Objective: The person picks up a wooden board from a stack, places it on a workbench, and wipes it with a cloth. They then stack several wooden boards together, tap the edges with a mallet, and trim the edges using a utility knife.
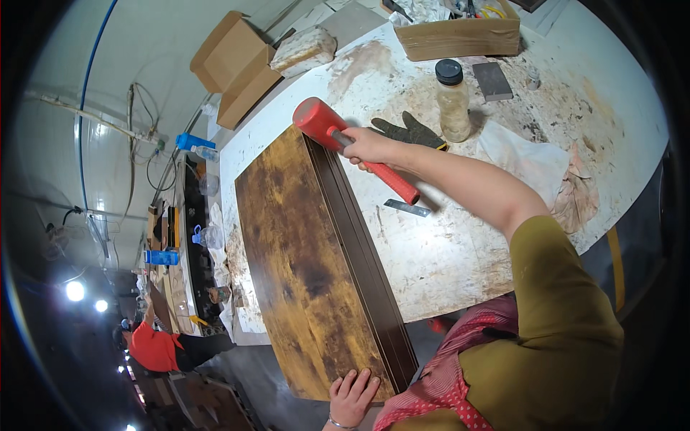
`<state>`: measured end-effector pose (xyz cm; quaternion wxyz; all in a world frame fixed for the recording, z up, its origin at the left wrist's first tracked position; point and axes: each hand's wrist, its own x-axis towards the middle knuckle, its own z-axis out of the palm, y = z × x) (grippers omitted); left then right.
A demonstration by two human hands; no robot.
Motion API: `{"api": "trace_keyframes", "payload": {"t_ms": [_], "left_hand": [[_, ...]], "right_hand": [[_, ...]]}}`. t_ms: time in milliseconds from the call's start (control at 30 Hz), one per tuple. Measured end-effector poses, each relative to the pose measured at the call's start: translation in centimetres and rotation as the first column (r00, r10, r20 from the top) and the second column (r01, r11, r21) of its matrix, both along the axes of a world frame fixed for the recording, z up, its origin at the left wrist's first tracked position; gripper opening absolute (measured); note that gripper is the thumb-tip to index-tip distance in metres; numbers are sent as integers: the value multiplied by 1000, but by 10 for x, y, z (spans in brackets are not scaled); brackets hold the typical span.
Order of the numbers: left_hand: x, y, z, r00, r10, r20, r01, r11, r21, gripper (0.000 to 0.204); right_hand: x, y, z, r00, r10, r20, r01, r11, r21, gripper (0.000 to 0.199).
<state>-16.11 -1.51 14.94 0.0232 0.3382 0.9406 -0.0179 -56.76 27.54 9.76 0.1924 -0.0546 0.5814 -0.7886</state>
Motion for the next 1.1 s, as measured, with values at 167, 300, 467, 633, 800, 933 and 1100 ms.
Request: {"api": "trace_keyframes", "payload": {"t_ms": [167, 300, 467, 633, 800, 933, 1100], "left_hand": [[-2, 0, 0, 1000, -18, 1, 18, 1000, -6, 44], [-2, -1, 0, 1000, -15, -13, 15, 1000, -7, 44], [-1, 1, 3, 1000, -3, 15, 3, 1000, -1, 43], [-1, 0, 1, 1000, 4, 16, -4, 1000, 9, 43], [-1, 2, 2, 1000, -6, 6, 6, 1000, 8, 42], [0, 3, 2, 999, 27, 21, -28, 999, 47, 42], [-1, 6, 4, 999, 39, 21, -39, 999, 14, 40]], "right_hand": [[-5, 2, -7, 992, -77, -100, 87, 992, 96, 33], [-25, 2, -9, 994, -9, -111, 26, 987, 159, 34], [-86, 8, -16, 961, -99, -257, 163, 956, 244, 19], [-129, 10, 1, 986, 14, -167, 42, 945, 324, 17], [-138, -4, -4, 983, 148, -110, -104, 937, 333, 23], [-135, -4, -15, 957, 288, -39, -272, 936, 224, 24], [-130, -4, -18, 969, 194, -152, -154, 958, 241, 24]]}}
